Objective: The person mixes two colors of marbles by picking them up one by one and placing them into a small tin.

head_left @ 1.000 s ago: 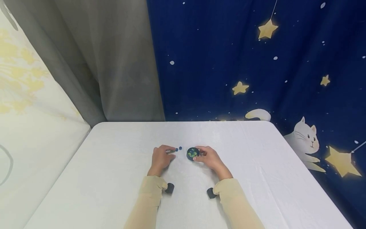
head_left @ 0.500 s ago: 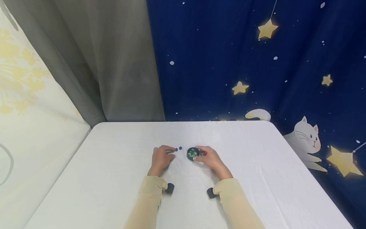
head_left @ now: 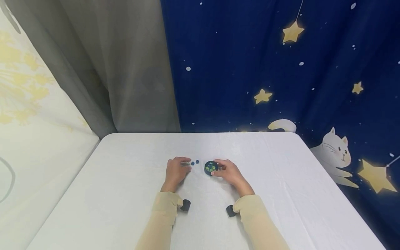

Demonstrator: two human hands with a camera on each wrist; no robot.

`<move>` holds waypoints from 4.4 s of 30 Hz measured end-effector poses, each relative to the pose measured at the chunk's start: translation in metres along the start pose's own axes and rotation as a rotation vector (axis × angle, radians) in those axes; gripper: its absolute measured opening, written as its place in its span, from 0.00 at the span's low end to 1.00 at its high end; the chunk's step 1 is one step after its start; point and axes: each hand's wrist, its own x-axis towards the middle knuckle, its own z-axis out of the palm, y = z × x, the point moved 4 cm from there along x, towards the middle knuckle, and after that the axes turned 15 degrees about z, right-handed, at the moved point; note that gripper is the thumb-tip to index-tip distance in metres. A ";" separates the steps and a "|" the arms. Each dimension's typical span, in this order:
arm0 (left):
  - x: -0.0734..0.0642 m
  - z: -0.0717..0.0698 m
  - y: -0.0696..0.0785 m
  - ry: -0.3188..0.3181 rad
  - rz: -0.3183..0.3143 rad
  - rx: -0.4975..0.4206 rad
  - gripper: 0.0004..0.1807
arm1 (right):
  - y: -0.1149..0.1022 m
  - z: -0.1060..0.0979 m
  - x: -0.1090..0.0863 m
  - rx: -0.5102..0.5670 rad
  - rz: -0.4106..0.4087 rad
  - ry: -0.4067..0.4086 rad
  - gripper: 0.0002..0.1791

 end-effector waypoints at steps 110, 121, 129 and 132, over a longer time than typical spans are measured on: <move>0.007 -0.009 0.054 0.106 0.334 -0.260 0.09 | 0.002 0.005 0.006 -0.016 0.008 0.019 0.28; 0.005 -0.004 0.055 0.119 0.372 -0.281 0.09 | 0.002 0.007 0.005 -0.013 -0.001 0.028 0.28; 0.004 -0.003 0.055 0.116 0.375 -0.276 0.09 | 0.002 0.007 0.005 -0.009 -0.003 0.022 0.28; 0.004 -0.002 0.056 0.111 0.373 -0.273 0.09 | 0.001 0.006 0.004 -0.009 -0.002 0.023 0.28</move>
